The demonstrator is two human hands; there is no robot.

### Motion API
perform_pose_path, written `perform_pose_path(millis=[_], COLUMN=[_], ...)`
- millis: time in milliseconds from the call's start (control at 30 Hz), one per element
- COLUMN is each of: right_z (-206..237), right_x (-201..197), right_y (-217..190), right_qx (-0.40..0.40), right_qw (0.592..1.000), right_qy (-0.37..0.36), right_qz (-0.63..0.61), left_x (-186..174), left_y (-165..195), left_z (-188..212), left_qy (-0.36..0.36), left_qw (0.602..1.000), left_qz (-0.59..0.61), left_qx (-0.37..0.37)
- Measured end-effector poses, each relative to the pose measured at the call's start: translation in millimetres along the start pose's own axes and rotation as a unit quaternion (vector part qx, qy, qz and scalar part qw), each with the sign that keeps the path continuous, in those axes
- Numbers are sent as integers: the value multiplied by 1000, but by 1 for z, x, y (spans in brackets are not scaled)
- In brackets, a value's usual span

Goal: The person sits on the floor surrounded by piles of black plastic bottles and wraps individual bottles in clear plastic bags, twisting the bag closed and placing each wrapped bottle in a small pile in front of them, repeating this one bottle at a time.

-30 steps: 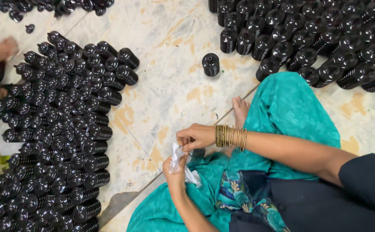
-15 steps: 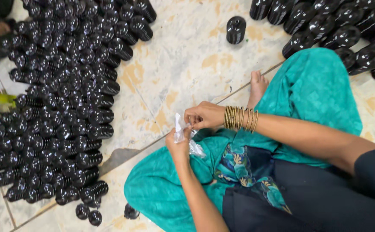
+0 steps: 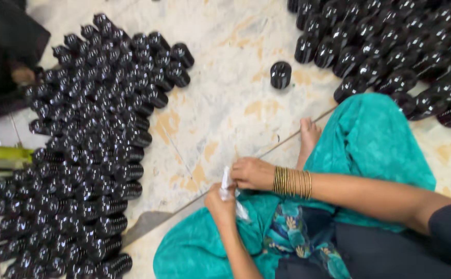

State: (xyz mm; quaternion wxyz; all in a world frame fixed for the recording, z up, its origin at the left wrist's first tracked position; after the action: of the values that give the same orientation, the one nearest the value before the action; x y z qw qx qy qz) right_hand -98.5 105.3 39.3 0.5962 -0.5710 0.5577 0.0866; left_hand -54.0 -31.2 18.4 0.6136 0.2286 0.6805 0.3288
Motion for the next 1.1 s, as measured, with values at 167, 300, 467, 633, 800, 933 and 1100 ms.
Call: perform_pose_path(millis=[167,300,467,633,800,933,1100], right_z=[5,6,5,1,-2,-4,-8], right_x=[-2,-1,-12,-19,-23,-24,-23], right_y=[21,28,18,7,6,5,2], right_qx=[104,147,107,96,103,93,80], right_qw=[989,986,988,993,994,994,994], right_qy=[-20,-41,19,13,9,-8,-19], right_qz=[-108,-67,-109,-72,-44,-48,-73], left_x=[-1,6,41,48,41,32,30], left_y=[42,19,-48,-61,-52,-48,-52], left_z=[11,8,9,7,5,4,4], left_qy=[49,54,58,71,50,23,-9], left_qw=[995,998,845,838,857,901,918], left_qz=[-24,20,500,505,473,393,357], left_qx=[84,8,-182,-193,-199,-184,-175])
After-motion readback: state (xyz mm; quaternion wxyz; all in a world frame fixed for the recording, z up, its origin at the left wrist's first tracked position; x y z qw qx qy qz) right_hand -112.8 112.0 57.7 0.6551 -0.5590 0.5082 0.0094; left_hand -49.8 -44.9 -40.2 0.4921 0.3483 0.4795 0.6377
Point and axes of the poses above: each hand's wrist, its own z-axis away from the middle knuckle, its own x-axis out of the palm, y = z × x, the point moved 7 cm from there along -z, towards the middle knuckle, and after that the axes turned 5 degrees about -y, right-handed, at the moved point
